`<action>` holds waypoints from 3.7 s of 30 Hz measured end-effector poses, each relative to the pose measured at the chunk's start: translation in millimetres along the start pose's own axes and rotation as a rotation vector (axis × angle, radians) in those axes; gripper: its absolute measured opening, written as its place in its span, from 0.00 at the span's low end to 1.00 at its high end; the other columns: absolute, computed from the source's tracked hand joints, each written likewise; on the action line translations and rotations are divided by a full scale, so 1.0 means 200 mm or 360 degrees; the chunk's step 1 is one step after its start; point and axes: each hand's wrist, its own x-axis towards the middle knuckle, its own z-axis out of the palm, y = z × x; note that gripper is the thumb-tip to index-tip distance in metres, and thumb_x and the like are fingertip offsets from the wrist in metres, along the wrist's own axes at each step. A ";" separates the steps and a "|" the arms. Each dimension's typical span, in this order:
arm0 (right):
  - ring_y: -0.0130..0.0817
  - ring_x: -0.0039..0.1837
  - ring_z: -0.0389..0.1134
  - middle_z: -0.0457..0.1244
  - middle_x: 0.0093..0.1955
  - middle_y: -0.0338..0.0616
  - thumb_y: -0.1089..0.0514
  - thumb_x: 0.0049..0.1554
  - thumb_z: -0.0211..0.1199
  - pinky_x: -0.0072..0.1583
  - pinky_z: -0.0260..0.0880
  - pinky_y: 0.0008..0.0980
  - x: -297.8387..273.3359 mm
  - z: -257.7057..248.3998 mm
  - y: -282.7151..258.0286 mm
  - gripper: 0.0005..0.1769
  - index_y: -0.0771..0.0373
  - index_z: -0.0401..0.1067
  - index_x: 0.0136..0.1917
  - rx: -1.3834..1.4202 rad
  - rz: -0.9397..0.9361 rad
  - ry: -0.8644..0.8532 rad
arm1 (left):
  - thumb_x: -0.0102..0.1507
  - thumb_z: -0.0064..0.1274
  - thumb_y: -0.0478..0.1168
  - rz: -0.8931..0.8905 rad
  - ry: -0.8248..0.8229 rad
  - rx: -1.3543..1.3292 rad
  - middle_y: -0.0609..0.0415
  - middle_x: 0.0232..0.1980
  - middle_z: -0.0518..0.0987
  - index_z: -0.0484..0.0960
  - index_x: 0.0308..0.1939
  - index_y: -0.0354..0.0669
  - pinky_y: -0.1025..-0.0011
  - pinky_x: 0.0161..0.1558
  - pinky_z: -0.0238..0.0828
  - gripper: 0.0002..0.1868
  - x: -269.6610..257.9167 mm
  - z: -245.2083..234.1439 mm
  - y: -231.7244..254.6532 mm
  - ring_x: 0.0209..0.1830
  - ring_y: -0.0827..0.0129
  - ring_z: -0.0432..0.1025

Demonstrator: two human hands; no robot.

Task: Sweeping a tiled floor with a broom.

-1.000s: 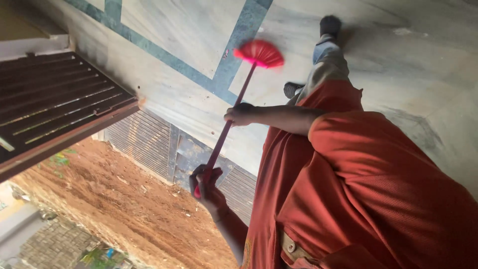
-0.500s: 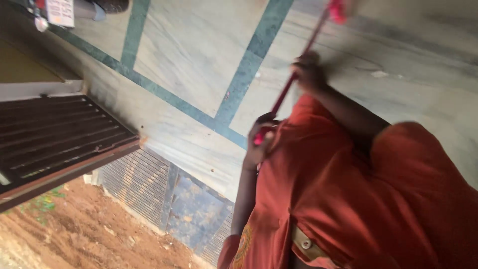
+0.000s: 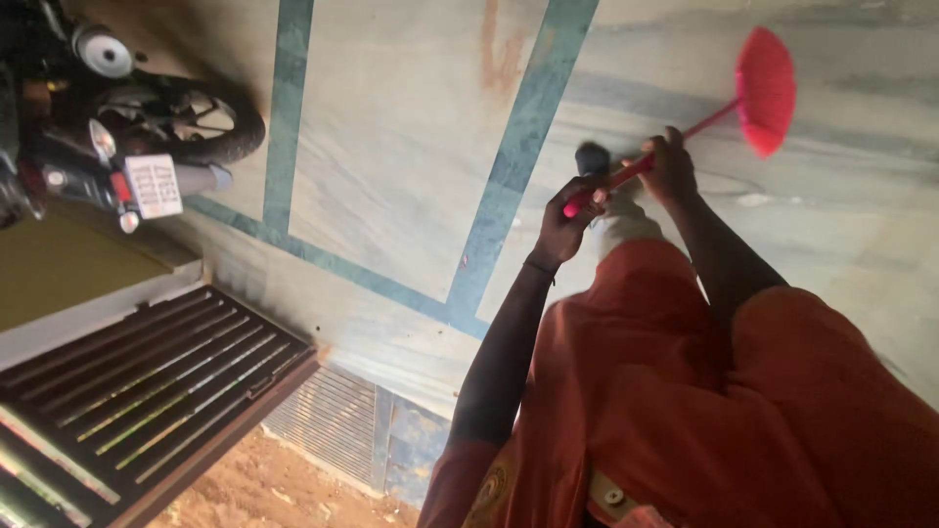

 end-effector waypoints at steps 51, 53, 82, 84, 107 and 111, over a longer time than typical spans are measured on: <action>0.70 0.74 0.58 0.47 0.78 0.75 0.52 0.62 0.73 0.67 0.67 0.49 0.17 0.29 -0.82 0.36 0.65 0.60 0.75 -0.0025 -0.0299 0.0324 | 0.60 0.51 0.24 0.0487 0.0106 0.0636 0.43 0.68 0.75 0.78 0.55 0.36 0.63 0.70 0.67 0.19 -0.54 -0.44 0.59 0.70 0.55 0.71; 0.70 0.76 0.55 0.43 0.79 0.75 0.51 0.64 0.74 0.69 0.66 0.49 0.36 0.33 -0.58 0.39 0.66 0.57 0.78 0.0118 -0.0079 0.0387 | 0.61 0.52 0.24 0.0456 0.0015 0.0560 0.45 0.67 0.76 0.78 0.56 0.36 0.65 0.68 0.69 0.19 -0.27 -0.50 0.48 0.67 0.58 0.72; 0.55 0.51 0.71 0.66 0.50 0.51 0.49 0.53 0.67 0.50 0.73 0.50 0.05 1.03 -1.82 0.18 0.58 0.69 0.53 0.0851 -0.1304 -0.1284 | 0.62 0.57 0.35 -0.0212 0.1409 0.1704 0.42 0.46 0.83 0.82 0.50 0.36 0.59 0.42 0.76 0.13 -0.47 -0.14 1.43 0.41 0.45 0.78; 0.49 0.53 0.71 0.66 0.51 0.45 0.52 0.56 0.67 0.51 0.73 0.46 -0.05 0.77 -1.95 0.12 0.56 0.68 0.49 0.0808 -0.1492 -0.1463 | 0.62 0.54 0.36 -0.0115 0.1568 0.2005 0.44 0.50 0.83 0.80 0.46 0.38 0.59 0.43 0.76 0.09 -0.58 0.04 1.47 0.43 0.48 0.79; 0.56 0.62 0.69 0.63 0.68 0.60 0.46 0.60 0.74 0.58 0.73 0.51 1.27 -0.13 -0.38 0.20 0.61 0.74 0.55 -0.0374 -0.0639 -0.0221 | 0.67 0.50 0.39 0.0607 0.0197 0.0582 0.43 0.66 0.78 0.77 0.57 0.36 0.66 0.67 0.73 0.16 0.29 -0.20 0.81 0.66 0.55 0.76; 0.59 0.64 0.68 0.61 0.67 0.66 0.42 0.55 0.76 0.56 0.73 0.51 1.68 0.19 -0.34 0.30 0.62 0.73 0.61 -0.0223 -0.0673 -0.0328 | 0.63 0.48 0.30 0.0341 0.0427 0.0710 0.46 0.64 0.79 0.77 0.58 0.35 0.66 0.65 0.75 0.19 0.65 -0.22 0.83 0.63 0.58 0.78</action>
